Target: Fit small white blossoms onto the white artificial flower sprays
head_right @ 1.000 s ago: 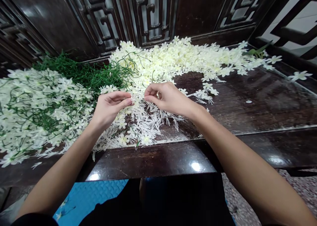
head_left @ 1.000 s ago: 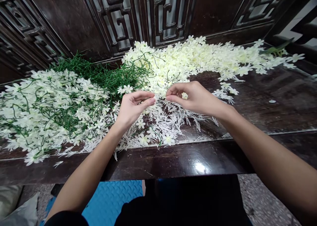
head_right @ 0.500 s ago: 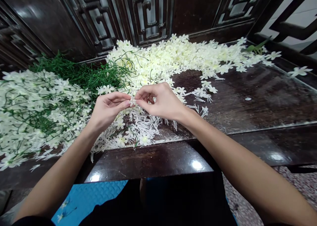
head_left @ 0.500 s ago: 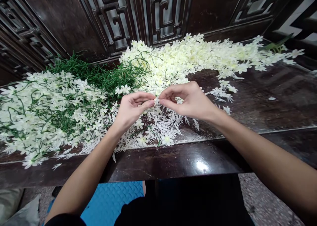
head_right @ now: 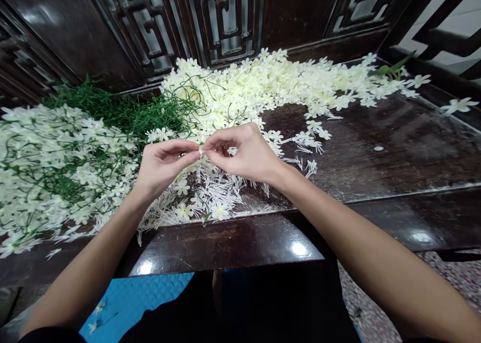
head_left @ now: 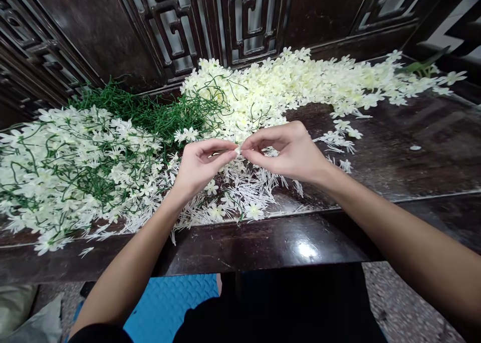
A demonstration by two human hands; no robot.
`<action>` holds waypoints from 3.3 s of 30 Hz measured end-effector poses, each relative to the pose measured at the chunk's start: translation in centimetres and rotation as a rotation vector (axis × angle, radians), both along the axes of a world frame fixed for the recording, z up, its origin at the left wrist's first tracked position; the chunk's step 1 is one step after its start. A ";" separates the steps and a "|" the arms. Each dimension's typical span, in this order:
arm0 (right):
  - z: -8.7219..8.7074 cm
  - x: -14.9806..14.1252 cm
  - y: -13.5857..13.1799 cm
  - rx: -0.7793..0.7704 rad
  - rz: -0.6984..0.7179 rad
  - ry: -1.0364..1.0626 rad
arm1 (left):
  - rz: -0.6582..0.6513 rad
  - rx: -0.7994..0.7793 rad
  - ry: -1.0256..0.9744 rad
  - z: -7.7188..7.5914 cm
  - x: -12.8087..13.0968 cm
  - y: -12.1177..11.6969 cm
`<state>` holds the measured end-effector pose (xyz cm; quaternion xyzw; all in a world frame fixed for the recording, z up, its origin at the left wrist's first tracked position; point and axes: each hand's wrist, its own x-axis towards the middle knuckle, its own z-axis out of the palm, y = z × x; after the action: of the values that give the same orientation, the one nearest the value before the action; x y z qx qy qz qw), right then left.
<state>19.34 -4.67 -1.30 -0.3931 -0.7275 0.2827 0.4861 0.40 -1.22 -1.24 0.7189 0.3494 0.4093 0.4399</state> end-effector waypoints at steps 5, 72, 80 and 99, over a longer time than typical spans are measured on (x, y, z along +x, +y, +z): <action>0.3 -0.2 -0.3 -0.033 -0.014 -0.008 | -0.041 -0.127 -0.060 -0.3 -0.2 0.3; -0.1 0.0 0.2 -0.380 0.194 0.109 | 0.055 0.225 -0.085 0.2 0.1 -0.5; -0.6 -0.4 0.3 -0.436 0.155 0.422 | 0.016 0.288 -0.080 0.1 0.1 -0.4; -0.6 0.1 0.6 -0.523 0.196 0.374 | -0.038 -0.346 -0.345 0.5 -0.1 0.5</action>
<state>19.42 -4.03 -1.94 -0.3741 -0.5628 0.5724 0.4644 0.28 -0.76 -0.77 0.5586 0.3205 0.4519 0.6173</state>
